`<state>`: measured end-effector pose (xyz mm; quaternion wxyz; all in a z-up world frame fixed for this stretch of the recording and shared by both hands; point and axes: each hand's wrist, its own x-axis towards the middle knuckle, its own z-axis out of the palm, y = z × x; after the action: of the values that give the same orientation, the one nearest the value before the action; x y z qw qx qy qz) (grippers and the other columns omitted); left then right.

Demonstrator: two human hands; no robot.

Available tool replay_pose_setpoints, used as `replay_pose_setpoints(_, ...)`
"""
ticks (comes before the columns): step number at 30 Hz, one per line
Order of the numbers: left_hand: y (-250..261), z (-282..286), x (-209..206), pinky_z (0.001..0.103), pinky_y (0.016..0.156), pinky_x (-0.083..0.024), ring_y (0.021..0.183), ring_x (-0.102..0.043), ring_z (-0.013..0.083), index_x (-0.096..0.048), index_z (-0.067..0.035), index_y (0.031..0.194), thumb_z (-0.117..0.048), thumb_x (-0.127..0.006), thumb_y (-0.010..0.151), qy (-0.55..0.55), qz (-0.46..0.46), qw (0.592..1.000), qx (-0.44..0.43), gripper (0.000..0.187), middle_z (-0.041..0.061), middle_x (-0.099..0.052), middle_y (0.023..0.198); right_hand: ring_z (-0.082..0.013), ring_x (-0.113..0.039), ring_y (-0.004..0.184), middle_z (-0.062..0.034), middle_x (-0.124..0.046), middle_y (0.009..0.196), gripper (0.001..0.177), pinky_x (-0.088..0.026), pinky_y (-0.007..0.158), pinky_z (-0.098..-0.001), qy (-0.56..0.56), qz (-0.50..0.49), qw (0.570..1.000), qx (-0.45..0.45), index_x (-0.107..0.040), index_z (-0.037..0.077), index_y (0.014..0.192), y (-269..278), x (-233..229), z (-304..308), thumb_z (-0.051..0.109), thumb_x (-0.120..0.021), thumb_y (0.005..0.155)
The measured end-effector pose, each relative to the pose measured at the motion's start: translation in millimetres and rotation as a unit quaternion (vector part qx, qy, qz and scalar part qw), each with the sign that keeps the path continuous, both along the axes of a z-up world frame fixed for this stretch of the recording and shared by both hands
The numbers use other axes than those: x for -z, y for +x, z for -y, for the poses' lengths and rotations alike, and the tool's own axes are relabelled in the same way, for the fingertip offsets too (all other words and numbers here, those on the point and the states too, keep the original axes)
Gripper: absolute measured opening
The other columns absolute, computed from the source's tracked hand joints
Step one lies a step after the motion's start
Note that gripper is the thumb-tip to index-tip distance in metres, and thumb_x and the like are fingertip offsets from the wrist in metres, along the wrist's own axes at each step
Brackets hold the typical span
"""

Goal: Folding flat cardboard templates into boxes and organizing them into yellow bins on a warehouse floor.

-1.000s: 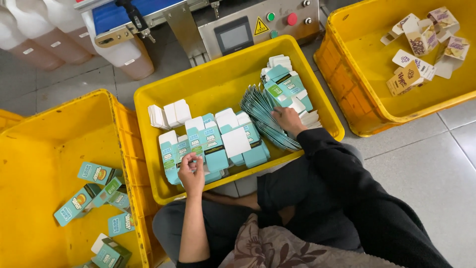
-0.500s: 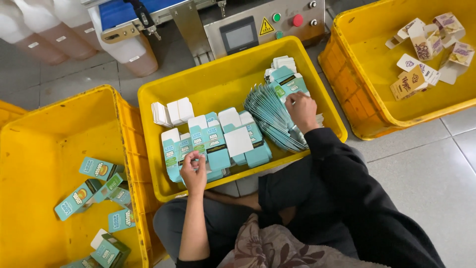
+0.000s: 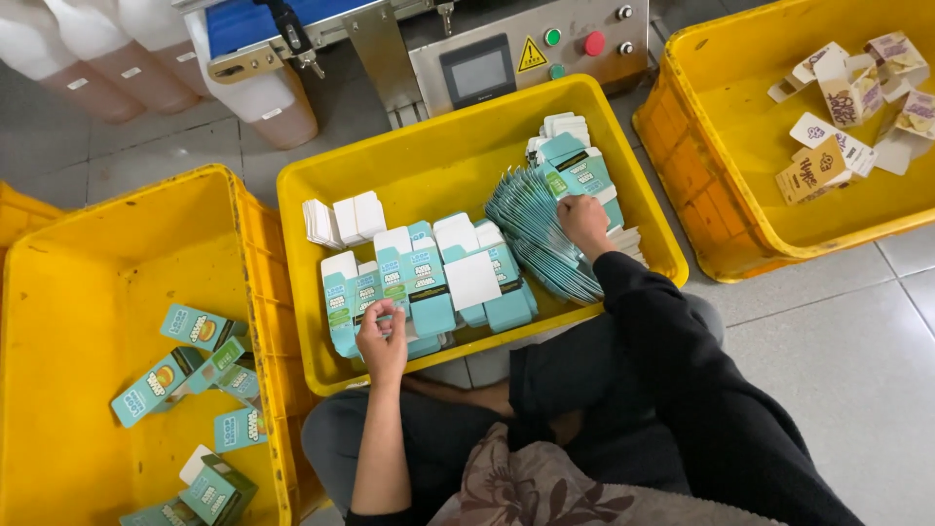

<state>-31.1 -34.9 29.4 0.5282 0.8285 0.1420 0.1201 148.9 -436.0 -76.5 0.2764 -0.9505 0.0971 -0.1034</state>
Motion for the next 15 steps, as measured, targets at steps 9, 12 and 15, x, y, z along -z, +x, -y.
replay_pose_setpoints(9,-0.8,1.7,-11.0,0.041,0.071,-0.058,0.084,-0.07,0.0287,-0.067,-0.004,0.118,-0.014,-0.067,0.099,0.001,-0.006,1.0,0.005,0.021,0.019,-0.069,0.105,-0.0405,-0.071,0.072,-0.0088,-0.071,0.077,0.014,-0.062,0.07,-0.0537,-0.03,0.057,0.997,0.041,-0.079,0.023,0.091,-2.2,-20.7,4.4,0.027,-0.065,0.089)
replay_pose_setpoints(12,-1.8,0.8,-10.0,0.041,0.071,-0.058,0.085,-0.07,0.0276,-0.066,-0.004,0.118,-0.014,-0.067,0.098,-0.008,0.002,1.0,0.004,0.021,0.019,-0.069,0.106,-0.0407,-0.072,0.075,-0.009,-0.073,0.081,0.015,-0.062,0.072,-0.0539,-0.032,0.077,0.996,0.036,-0.079,0.019,0.096,-13.9,-51.4,-0.4,0.022,-0.065,0.092)
replay_pose_setpoints(15,-2.1,2.5,-14.8,0.039,0.073,-0.057,0.083,-0.067,0.0254,-0.066,-0.004,0.118,-0.012,-0.066,0.099,-0.021,-0.006,1.0,0.002,0.02,0.018,-0.068,0.106,-0.0443,-0.072,0.082,-0.013,-0.074,0.087,0.018,-0.061,0.075,-0.0587,-0.024,0.062,0.996,0.052,-0.079,0.014,0.103,-11.5,-52.4,14.8,0.022,-0.065,0.096)
